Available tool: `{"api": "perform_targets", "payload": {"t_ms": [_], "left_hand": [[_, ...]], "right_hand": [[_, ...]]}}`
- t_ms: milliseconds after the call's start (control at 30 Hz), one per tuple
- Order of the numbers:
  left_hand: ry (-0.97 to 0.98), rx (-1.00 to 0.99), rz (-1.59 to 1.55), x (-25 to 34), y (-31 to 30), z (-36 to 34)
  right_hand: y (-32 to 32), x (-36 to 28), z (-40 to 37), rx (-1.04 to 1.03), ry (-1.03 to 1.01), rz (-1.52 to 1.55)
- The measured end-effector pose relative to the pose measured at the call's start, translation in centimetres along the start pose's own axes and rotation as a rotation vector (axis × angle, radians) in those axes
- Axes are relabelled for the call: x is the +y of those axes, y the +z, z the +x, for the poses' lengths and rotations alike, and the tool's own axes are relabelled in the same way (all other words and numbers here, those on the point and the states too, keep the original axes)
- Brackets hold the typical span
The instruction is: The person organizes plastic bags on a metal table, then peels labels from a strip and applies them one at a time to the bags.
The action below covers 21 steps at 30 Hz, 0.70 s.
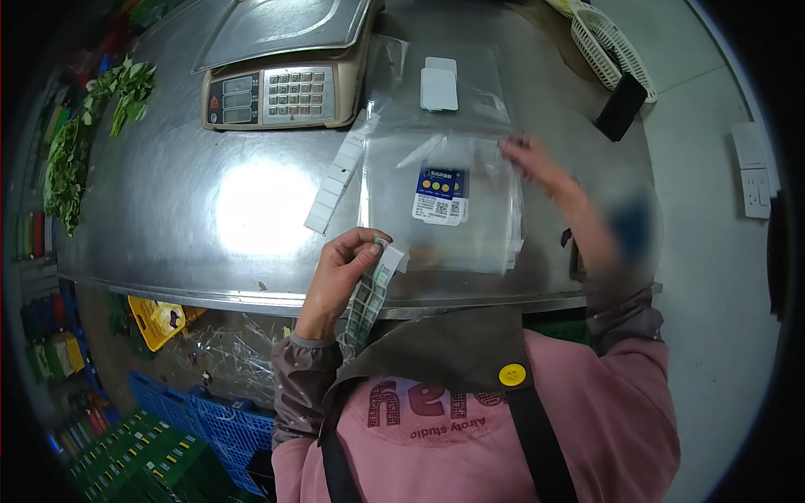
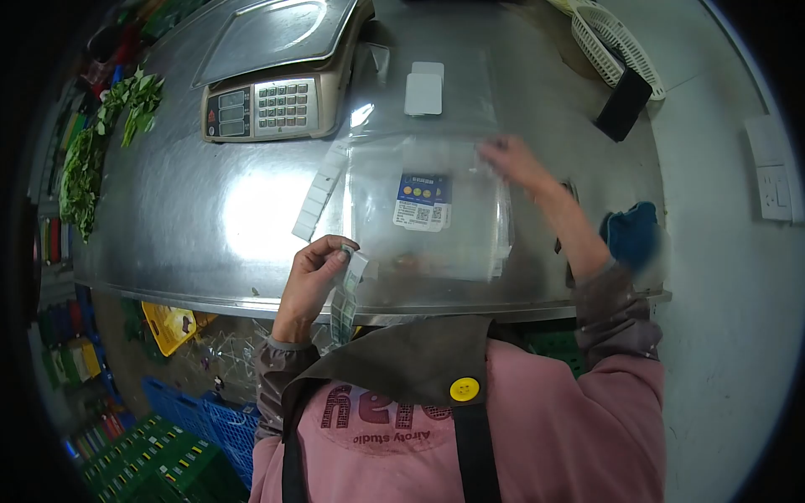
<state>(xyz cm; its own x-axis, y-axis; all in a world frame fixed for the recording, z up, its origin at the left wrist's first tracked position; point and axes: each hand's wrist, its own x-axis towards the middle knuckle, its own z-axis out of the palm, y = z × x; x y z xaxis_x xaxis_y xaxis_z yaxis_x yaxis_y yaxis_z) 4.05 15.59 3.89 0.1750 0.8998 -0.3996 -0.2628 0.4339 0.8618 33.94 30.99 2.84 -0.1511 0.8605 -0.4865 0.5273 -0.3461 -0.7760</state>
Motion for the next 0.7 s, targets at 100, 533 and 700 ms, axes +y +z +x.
{"api": "perform_targets", "payload": {"t_ms": [100,533,700], "left_hand": [[-0.006,0.030,0.058,-0.3,1.0,0.5],[0.118,0.110,0.476,-1.2,2.7,1.9],[0.079,0.046,0.490,-2.3,2.6,1.9]], "right_hand": [[-1.9,-1.0,3.8,0.213,-0.092,0.268],[10.0,-4.8,-6.3,-0.265,-0.672,-0.499],[10.0,-1.7,-4.7,-0.155,-0.761,-0.300]]}}
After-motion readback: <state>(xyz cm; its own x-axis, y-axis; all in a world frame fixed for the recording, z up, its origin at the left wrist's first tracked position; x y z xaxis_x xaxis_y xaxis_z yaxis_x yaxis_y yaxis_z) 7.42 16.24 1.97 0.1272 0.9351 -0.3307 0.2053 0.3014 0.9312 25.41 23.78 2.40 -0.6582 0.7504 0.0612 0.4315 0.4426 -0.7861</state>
